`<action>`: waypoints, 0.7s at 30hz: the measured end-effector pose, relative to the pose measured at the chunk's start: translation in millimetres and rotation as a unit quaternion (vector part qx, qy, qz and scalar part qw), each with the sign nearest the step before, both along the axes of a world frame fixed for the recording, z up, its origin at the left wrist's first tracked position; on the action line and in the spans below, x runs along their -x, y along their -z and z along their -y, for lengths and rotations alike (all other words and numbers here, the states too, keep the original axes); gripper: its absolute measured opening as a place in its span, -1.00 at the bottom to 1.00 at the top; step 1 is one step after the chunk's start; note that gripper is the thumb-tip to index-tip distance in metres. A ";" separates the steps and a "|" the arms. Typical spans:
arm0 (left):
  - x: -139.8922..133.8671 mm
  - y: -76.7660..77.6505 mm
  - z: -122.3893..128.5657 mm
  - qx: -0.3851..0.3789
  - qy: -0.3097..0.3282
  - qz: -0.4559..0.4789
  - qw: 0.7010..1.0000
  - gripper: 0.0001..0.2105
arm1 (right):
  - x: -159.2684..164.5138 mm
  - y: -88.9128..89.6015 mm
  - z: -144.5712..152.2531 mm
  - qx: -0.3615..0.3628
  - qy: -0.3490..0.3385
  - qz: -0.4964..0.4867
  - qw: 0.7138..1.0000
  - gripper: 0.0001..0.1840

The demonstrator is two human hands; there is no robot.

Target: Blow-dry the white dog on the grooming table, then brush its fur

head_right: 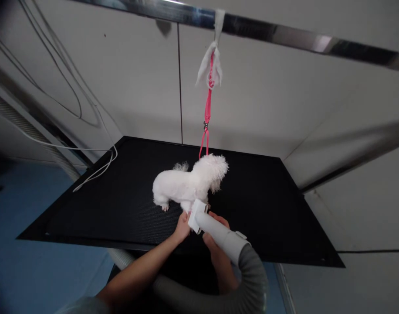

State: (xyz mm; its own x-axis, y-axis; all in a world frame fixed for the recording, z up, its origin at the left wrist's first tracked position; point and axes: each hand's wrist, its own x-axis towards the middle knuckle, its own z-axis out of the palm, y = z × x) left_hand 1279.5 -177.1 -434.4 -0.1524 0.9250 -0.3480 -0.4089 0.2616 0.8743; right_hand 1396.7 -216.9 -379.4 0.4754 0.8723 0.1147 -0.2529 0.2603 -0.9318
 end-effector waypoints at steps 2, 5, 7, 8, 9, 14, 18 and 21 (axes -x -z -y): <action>-1.1 -4.6 -5.5 0.010 -0.009 0.006 1.000 -0.69 | -10.5 3.1 15.3 0.053 -0.049 -0.056 0.996 -0.46; -3.0 -14.7 -10.3 0.031 -0.007 0.056 0.998 -0.66 | -25.4 10.8 38.9 0.141 -0.114 -0.149 0.972 -0.43; -6.6 -19.3 -11.3 0.060 0.019 0.100 0.993 -0.63 | -32.5 20.8 46.2 0.160 -0.089 -0.216 0.959 -0.52; -9.2 -20.2 -11.5 0.079 0.030 0.125 0.989 -0.65 | -35.4 26.6 46.9 0.161 -0.069 -0.242 0.954 -0.57; -12.2 -20.1 -11.5 0.099 0.037 0.151 0.983 -0.69 | -37.9 32.5 46.1 0.165 -0.054 -0.262 0.949 -0.61; -22.1 -11.8 -10.6 0.128 0.026 0.265 0.955 -0.76 | -47.0 49.4 41.7 0.218 -0.015 -0.306 0.926 -0.65; -19.0 -8.0 -9.0 0.116 0.040 0.292 0.949 -0.75 | -47.5 45.1 46.9 0.222 -0.010 -0.302 0.927 -0.61; -15.4 -6.6 -7.9 0.098 0.045 0.320 0.941 -0.72 | -45.7 40.4 49.8 0.231 -0.012 -0.308 0.923 -0.58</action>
